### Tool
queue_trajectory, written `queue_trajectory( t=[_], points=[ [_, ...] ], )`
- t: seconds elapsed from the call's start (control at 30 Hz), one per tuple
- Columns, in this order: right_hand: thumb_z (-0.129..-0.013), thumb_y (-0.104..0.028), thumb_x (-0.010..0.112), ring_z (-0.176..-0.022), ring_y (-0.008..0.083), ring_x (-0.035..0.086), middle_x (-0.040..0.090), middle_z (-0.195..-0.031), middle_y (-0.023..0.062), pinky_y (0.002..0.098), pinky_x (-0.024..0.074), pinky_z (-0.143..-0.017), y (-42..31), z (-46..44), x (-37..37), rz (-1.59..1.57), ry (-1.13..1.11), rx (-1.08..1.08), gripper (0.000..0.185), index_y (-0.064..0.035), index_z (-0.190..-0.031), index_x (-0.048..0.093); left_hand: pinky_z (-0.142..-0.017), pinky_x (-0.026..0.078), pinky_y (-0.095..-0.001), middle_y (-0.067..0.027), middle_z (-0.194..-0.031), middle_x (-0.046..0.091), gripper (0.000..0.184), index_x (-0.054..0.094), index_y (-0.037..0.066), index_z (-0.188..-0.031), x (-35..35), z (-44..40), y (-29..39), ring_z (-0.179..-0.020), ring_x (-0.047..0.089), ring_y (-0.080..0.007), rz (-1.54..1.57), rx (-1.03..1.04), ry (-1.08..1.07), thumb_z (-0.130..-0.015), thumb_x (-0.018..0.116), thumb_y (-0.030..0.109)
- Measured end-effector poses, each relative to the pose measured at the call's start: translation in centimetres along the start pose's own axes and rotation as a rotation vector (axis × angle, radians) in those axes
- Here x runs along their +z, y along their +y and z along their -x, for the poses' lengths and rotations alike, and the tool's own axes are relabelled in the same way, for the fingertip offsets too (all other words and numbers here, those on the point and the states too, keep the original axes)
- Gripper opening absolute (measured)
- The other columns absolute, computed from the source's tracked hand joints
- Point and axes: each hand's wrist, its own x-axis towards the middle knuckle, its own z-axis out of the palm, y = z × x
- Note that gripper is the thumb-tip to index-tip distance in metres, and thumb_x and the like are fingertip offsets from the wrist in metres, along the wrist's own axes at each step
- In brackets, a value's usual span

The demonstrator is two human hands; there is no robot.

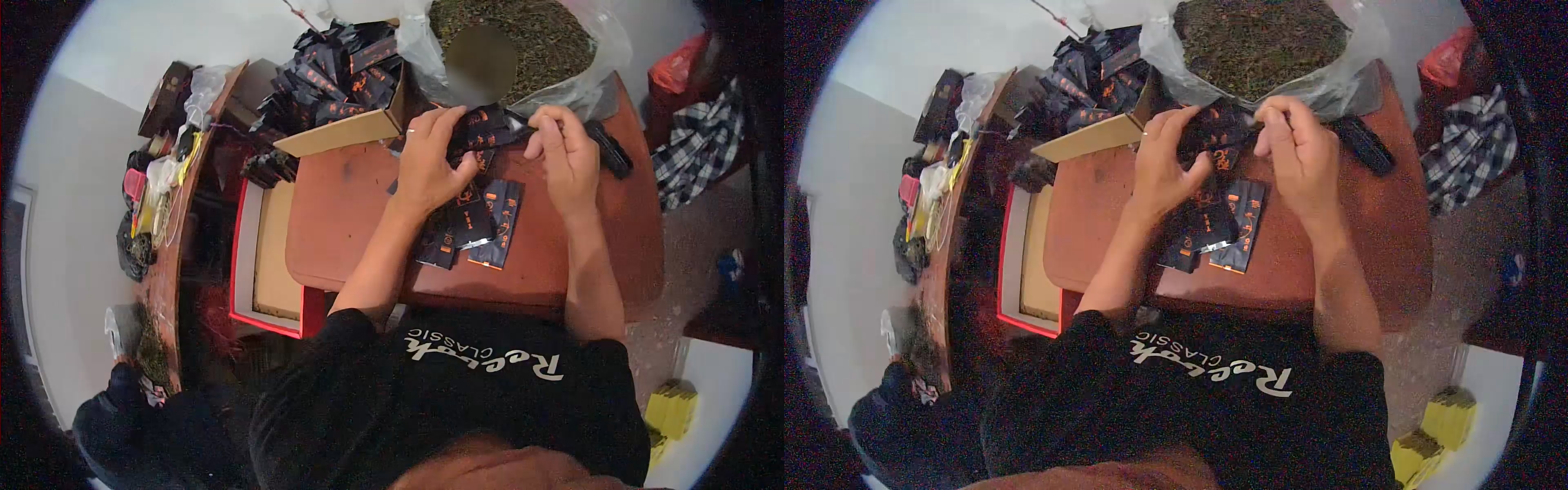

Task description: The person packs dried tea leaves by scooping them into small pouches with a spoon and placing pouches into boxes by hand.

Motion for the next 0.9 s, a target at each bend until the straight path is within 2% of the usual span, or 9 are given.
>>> queue_trajectory(
  t=[0.1,0.23,0.33,0.43,0.53,0.63,0.73,0.83,0.9],
  points=[
    [-0.102,-0.018,0.051,-0.063,0.0057,0.057,0.061,-0.067,0.0004,0.0222,0.0456,-0.058,0.3,0.2,0.4,-0.124,0.0,0.124,0.02,-0.0021,-0.098,0.063,-0.098,0.044,-0.0451,-0.0194,-0.116,0.058,0.059,0.055,0.004,-0.125,-0.1,0.1,0.1,-0.111,0.055,-0.0386,0.029,-0.029,-0.012,-0.068,0.07,0.011],
    [-0.102,-0.023,0.051,-0.057,0.0039,0.047,0.057,-0.067,-0.0013,0.0201,0.0368,-0.052,0.4,0.1,0.9,-0.125,0.0,0.281,0.021,-0.0042,-0.104,0.061,-0.101,0.041,-0.0455,-0.0192,-0.115,0.058,0.061,0.055,0.003,-0.124,0.4,0.3,-0.6,-0.112,0.054,-0.0389,0.065,0.004,0.023,-0.066,0.072,0.015],
    [-0.103,-0.025,0.05,-0.056,0.0036,0.044,0.056,-0.067,-0.0015,0.0191,0.0329,-0.05,1.0,0.1,1.4,-0.185,0.011,0.284,0.023,-0.0055,-0.108,0.06,-0.098,0.042,-0.0459,-0.0189,-0.113,0.058,0.059,0.055,0.003,-0.12,0.1,0.6,-0.4,-0.109,0.054,-0.0391,0.115,-0.022,0.047,-0.066,0.072,0.016],
    [-0.103,-0.026,0.049,-0.057,0.0042,0.045,0.055,-0.067,-0.0007,0.0189,0.0331,-0.051,2.8,0.2,0.8,-0.369,-0.073,0.249,0.023,-0.0056,-0.108,0.059,-0.094,0.044,-0.0456,-0.0185,-0.111,0.058,0.056,0.056,0.004,-0.118,0.2,1.1,-0.5,-0.106,0.054,-0.0389,0.132,-0.024,0.069,-0.065,0.072,0.017],
    [-0.104,-0.026,0.049,-0.059,0.0049,0.046,0.054,-0.068,-0.0009,0.0188,0.0337,-0.051,3.4,0.0,1.0,-0.415,-0.105,0.215,0.023,-0.0053,-0.106,0.059,-0.092,0.046,-0.0449,-0.0181,-0.11,0.058,0.056,0.056,0.004,-0.118,-0.1,1.1,-0.7,-0.104,0.055,-0.0386,0.163,-0.042,0.065,-0.066,0.071,0.016],
    [-0.104,-0.026,0.049,-0.06,0.0052,0.048,0.054,-0.067,-0.0013,0.0184,0.0353,-0.054,2.6,0.2,1.2,-0.321,-0.027,0.2,0.024,-0.0044,-0.104,0.058,-0.092,0.046,-0.0454,-0.018,-0.111,0.058,0.055,0.055,0.004,-0.119,-0.1,1.3,-0.7,-0.104,0.055,-0.0389,0.179,-0.073,0.098,-0.067,0.071,0.017],
    [-0.103,-0.027,0.051,-0.062,0.0051,0.049,0.055,-0.067,-0.002,0.0181,0.0362,-0.055,3.4,-0.1,0.9,-0.313,-0.049,0.102,0.022,-0.0057,-0.103,0.058,-0.092,0.046,-0.0454,-0.0184,-0.111,0.059,0.055,0.056,0.004,-0.118,0.0,1.3,-0.9,-0.104,0.056,-0.0388,0.196,-0.074,0.097,-0.067,0.072,0.018],
    [-0.102,-0.027,0.054,-0.061,0.0057,0.048,0.055,-0.067,-0.0018,0.0194,0.0371,-0.055,3.4,-0.1,0.7,-0.344,-0.093,0.204,0.021,-0.0067,-0.103,0.059,-0.094,0.046,-0.0449,-0.0187,-0.111,0.059,0.055,0.056,0.005,-0.117,0.4,1.5,-1.3,-0.107,0.056,-0.0386,0.186,-0.062,0.1,-0.067,0.073,0.019],
    [-0.1,-0.029,0.056,-0.061,0.0063,0.05,0.056,-0.069,-0.0011,0.0208,0.038,-0.054,4.5,-0.5,0.7,-0.336,-0.138,0.182,0.022,-0.007,-0.104,0.059,-0.095,0.045,-0.0447,-0.0182,-0.113,0.06,0.055,0.056,0.005,-0.117,0.7,1.5,-1.8,-0.109,0.056,-0.0381,0.176,-0.016,0.123,-0.067,0.074,0.018]
  ],
)
